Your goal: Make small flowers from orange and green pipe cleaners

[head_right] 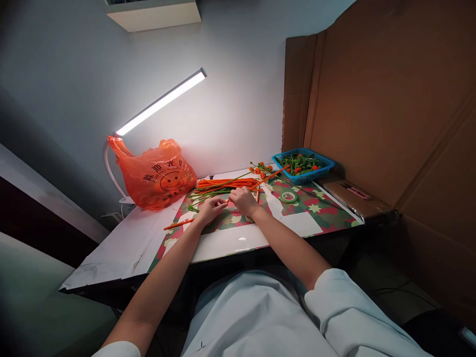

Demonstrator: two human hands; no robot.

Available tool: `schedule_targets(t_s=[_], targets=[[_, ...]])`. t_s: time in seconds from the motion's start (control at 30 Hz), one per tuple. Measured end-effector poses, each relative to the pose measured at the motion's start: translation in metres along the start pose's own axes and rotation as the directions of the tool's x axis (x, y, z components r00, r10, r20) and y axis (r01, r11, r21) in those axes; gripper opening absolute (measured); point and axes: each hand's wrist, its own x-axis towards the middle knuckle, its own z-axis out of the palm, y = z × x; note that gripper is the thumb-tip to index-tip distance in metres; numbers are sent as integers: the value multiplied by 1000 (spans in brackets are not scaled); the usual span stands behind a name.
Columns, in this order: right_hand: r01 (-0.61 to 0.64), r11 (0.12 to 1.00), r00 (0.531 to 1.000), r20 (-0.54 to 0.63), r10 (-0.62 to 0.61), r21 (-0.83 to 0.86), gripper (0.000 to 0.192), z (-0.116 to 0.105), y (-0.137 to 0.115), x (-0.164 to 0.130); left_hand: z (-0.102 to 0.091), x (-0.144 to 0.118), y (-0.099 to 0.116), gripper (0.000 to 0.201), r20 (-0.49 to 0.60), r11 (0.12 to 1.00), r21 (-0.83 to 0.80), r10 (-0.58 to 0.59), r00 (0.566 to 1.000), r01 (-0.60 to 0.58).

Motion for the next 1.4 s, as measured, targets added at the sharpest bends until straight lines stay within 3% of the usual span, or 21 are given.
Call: schedule_targets(t_s=[0.13,0.23,0.3,0.4,0.5,0.6,0.77,0.97,1.07,1.27,1.4], targets=[[39,995,999,-4,-39,-89,20,-2,-1,1,-2,0,0,36,168,943,-277,-144,975,186],[20,997,1000,-8,-20,-72,20,-3,-1,1,-2,0,1,40,188,922,-326,-153,970,209],[-14,999,1000,-6,14,-32,22,-2,-1,0,0,0,0,37,112,954,-265,-113,987,139],[-76,996,997,23,75,51,21,1,2,-2,2,1,-2,23,-35,995,-8,98,995,-98],[-143,978,989,55,136,149,18,4,4,-4,4,1,-4,8,-42,911,304,305,951,-279],[-211,945,977,75,199,249,17,5,7,-6,5,1,-5,11,-1,798,497,393,920,-341],[-250,890,968,129,217,382,19,6,13,-6,3,1,-3,21,41,684,582,516,856,-440],[-261,856,964,164,209,446,19,16,20,-5,1,0,-4,27,34,663,545,593,804,-512],[-257,850,965,166,202,460,19,19,22,-5,0,0,-4,30,53,678,516,585,809,-524],[-244,845,968,175,180,475,20,21,23,-6,-3,-1,2,32,103,766,446,470,876,-463],[-239,820,970,158,182,520,19,23,24,-5,-2,-2,2,26,43,838,337,442,896,-429]])
